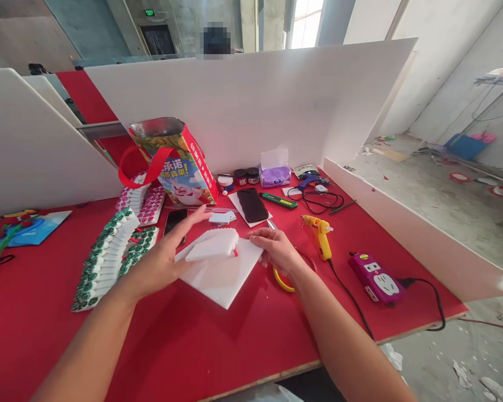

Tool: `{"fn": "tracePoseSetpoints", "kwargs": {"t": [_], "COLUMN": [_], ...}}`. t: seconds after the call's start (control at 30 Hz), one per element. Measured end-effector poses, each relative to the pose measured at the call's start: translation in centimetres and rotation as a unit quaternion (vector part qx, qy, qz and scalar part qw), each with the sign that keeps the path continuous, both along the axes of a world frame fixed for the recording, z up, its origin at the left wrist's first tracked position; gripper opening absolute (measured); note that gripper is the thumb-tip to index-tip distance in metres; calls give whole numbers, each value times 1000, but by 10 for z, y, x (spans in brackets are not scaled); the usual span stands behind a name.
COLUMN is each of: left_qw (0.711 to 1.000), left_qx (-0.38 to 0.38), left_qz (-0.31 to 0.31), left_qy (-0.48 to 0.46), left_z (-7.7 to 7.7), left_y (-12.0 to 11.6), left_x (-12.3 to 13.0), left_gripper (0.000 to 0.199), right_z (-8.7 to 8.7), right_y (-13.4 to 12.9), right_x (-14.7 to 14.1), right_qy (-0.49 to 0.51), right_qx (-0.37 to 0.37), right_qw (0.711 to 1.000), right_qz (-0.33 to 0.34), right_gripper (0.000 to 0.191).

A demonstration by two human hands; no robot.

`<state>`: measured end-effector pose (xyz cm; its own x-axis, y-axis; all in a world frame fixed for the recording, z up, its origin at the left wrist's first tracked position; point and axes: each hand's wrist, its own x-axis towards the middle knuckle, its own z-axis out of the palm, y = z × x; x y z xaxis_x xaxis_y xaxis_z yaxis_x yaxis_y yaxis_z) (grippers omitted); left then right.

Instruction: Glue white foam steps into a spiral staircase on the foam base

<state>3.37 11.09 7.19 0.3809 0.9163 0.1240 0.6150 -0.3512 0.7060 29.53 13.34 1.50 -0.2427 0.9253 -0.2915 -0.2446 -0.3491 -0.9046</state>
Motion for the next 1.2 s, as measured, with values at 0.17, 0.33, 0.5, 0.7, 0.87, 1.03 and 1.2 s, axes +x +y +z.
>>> {"fn": "tracePoseSetpoints", "kwargs": {"t": [0.17,0.33,0.5,0.7,0.87,1.03,1.2], "left_qw": [946,967,986,992,992,992,984], "left_qx": [203,253,153,95,70,19,-138], "left_qz": [234,25,27,26,23,28,104], "left_qy": [-95,10,59,76,107,123,-48], "left_z": [-25,-15,-12,-25,-39,-47,-48], "left_y": [-50,-77,-76,-79,-87,-90,-96], "left_x": [7,38,46,43,44,47,55], "left_gripper": [19,42,52,53,49,44,38], "right_z": [0,0,-2,-8,-16,-11,-2], "right_y": [0,-1,-3,-2,0,-5,-8], "right_x": [0,-4,-5,-5,-5,-7,-8], "right_qy": [-3,-22,-55,-137,-279,-443,-529], "right_qx": [-3,3,20,41,80,148,191], "right_qw": [1000,1000,998,989,955,882,822], "right_qz": [-17,-18,-9,34,58,68,90], "right_gripper": [25,23,18,16,9,8,14]}}
